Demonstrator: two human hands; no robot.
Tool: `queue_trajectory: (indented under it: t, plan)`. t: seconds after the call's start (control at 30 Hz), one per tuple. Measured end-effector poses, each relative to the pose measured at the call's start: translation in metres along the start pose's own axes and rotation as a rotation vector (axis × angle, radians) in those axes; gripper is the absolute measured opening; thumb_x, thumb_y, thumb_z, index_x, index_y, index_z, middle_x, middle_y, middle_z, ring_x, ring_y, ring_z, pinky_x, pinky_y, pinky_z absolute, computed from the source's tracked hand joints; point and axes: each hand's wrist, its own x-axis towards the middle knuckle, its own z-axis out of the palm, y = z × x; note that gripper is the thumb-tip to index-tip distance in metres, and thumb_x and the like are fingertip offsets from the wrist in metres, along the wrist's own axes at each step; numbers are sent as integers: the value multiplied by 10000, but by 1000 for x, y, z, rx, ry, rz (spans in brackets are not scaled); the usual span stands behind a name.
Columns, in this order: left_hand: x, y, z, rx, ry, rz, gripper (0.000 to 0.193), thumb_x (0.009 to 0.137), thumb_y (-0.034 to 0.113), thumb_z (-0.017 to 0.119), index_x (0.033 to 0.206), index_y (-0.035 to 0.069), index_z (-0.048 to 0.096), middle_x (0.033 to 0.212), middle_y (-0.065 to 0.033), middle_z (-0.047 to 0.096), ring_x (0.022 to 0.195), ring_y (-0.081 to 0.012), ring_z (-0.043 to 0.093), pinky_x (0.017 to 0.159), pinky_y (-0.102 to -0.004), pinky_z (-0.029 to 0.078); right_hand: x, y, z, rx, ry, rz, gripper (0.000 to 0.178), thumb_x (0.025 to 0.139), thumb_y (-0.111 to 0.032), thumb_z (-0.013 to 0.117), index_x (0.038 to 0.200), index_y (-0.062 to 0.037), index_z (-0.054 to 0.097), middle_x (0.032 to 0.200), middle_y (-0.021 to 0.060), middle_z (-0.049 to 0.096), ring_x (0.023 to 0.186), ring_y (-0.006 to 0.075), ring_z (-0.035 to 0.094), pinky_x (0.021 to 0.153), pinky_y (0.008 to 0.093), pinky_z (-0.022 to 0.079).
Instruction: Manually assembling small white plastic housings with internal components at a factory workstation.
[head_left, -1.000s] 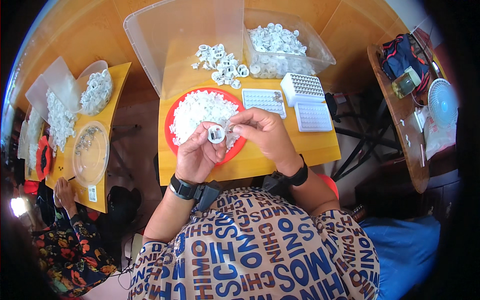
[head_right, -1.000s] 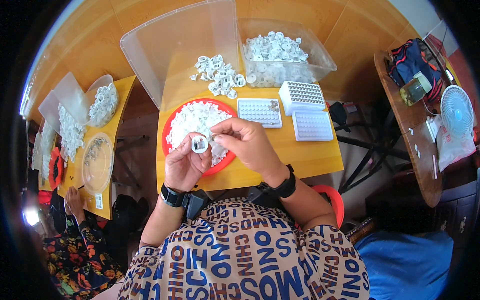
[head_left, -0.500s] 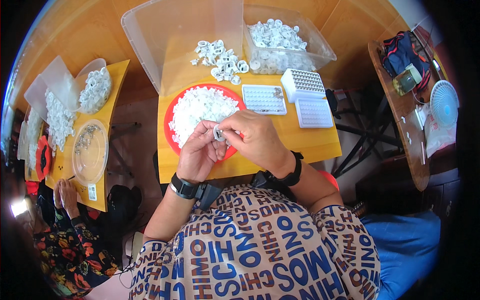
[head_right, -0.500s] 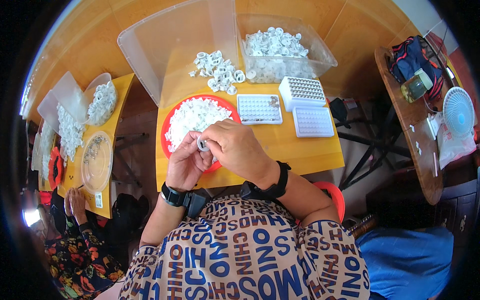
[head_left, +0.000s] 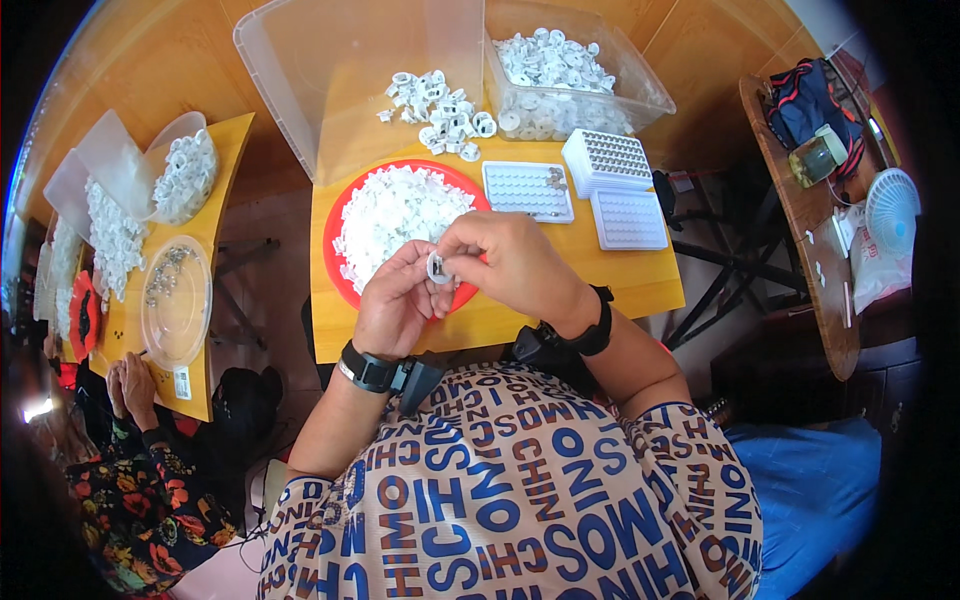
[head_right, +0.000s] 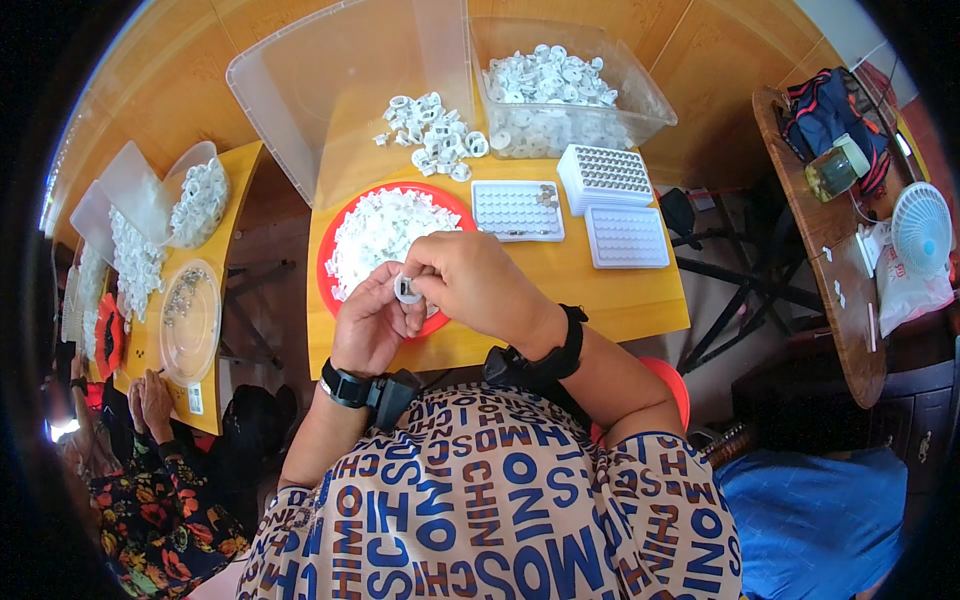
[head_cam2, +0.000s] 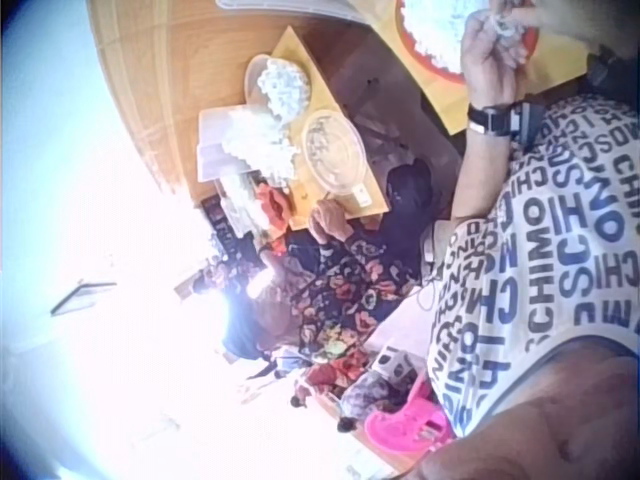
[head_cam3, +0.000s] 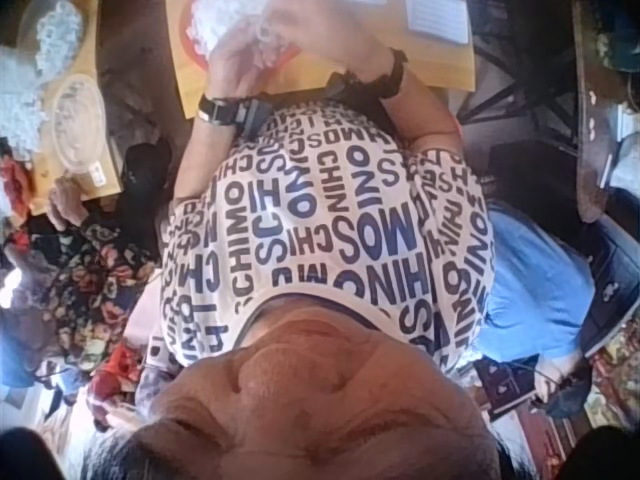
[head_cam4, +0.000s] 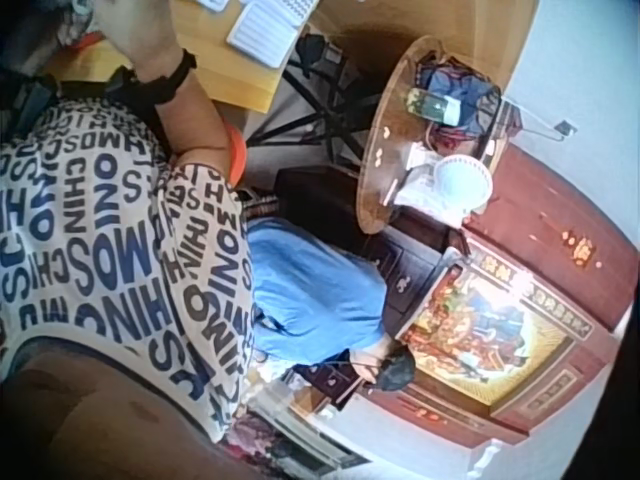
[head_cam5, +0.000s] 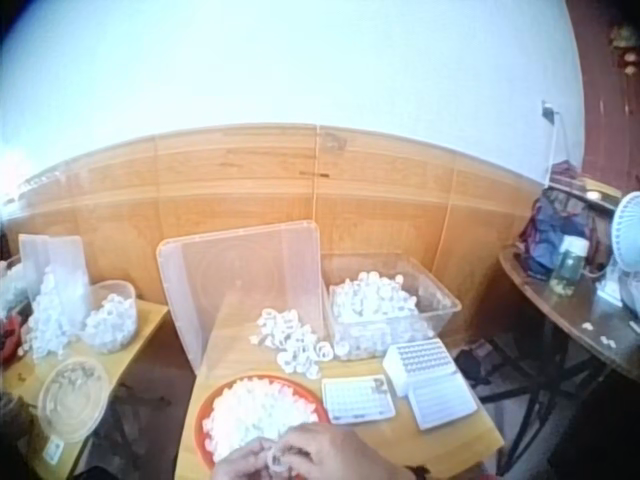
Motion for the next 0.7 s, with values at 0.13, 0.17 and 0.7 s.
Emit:
queue_trajectory:
  t: [0.13, 0.17, 0.7]
  plan:
    - [1, -6, -2, -69, -6, 19, 199, 979, 173, 448, 1066, 0, 491, 853, -122, 610, 674, -173, 594, 616, -256, 500, -1, 3, 1, -58, 17, -24, 30, 753, -39, 614, 763, -13, 625, 728, 135, 628, 654, 287, 624, 586, 354, 485]
    - [1, -6, -3, -71, -2, 17, 199, 979, 173, 448, 1066, 0, 491, 853, -122, 610, 674, -173, 594, 616, -256, 500, -1, 4, 2, -56, 14, -20, 30, 753, -39, 614, 763, -13, 625, 728, 135, 628, 654, 287, 624, 586, 354, 485]
    - [-5, -5, 1, -7, 33, 54, 162, 979, 167, 451, 1037, 22, 494, 797, -99, 605, 632, -161, 585, 589, -247, 491, -10, 6, 11, -74, 82, -2, 51, 737, -79, 640, 757, -34, 627, 723, 108, 621, 650, 264, 616, 574, 351, 479]
